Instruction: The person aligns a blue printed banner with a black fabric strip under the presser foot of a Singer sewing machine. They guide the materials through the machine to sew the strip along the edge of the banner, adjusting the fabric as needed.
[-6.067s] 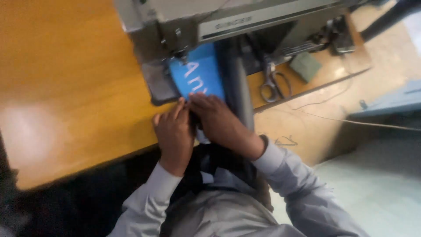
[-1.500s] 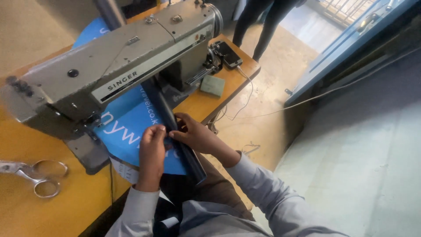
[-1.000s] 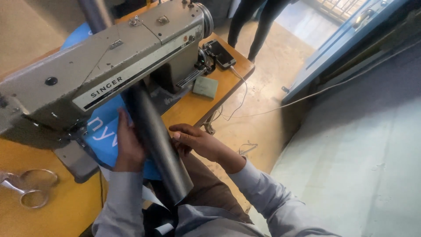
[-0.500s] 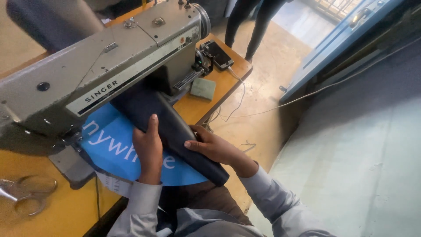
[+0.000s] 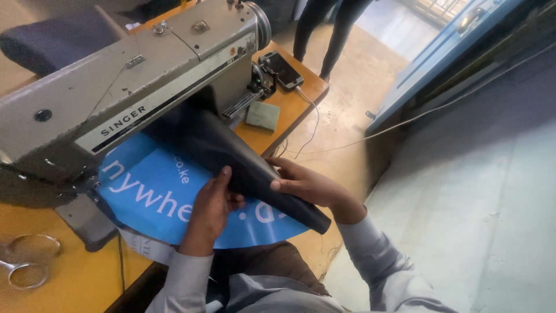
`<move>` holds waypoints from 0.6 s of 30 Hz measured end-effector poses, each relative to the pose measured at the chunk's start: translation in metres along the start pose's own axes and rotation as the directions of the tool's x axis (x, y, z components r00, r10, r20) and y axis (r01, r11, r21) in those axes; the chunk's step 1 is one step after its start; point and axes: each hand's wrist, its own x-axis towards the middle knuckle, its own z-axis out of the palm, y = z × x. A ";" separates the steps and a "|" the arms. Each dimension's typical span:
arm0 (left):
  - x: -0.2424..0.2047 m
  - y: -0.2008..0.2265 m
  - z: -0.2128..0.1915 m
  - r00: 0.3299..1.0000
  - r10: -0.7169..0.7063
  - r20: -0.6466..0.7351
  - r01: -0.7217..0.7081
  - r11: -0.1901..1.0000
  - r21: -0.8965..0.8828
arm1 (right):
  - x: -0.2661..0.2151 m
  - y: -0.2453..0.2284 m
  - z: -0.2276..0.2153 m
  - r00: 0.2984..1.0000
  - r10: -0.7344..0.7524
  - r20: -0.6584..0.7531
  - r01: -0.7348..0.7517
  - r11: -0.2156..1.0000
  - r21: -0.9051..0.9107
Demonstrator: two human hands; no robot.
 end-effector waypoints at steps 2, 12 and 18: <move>0.012 -0.021 -0.001 1.000 0.007 0.008 -0.008 0.994 0.109 | 0.001 0.004 -0.006 0.999 0.015 0.030 -0.015 0.999 -0.028; 0.041 -0.096 -0.007 0.991 -0.057 0.120 0.023 0.962 0.274 | 0.016 0.042 -0.041 0.995 0.072 0.063 -0.045 0.933 -0.357; -0.035 -0.049 -0.022 0.977 -0.202 0.066 0.095 0.694 0.714 | 0.004 0.027 -0.042 0.986 0.094 0.139 -0.036 0.927 -0.373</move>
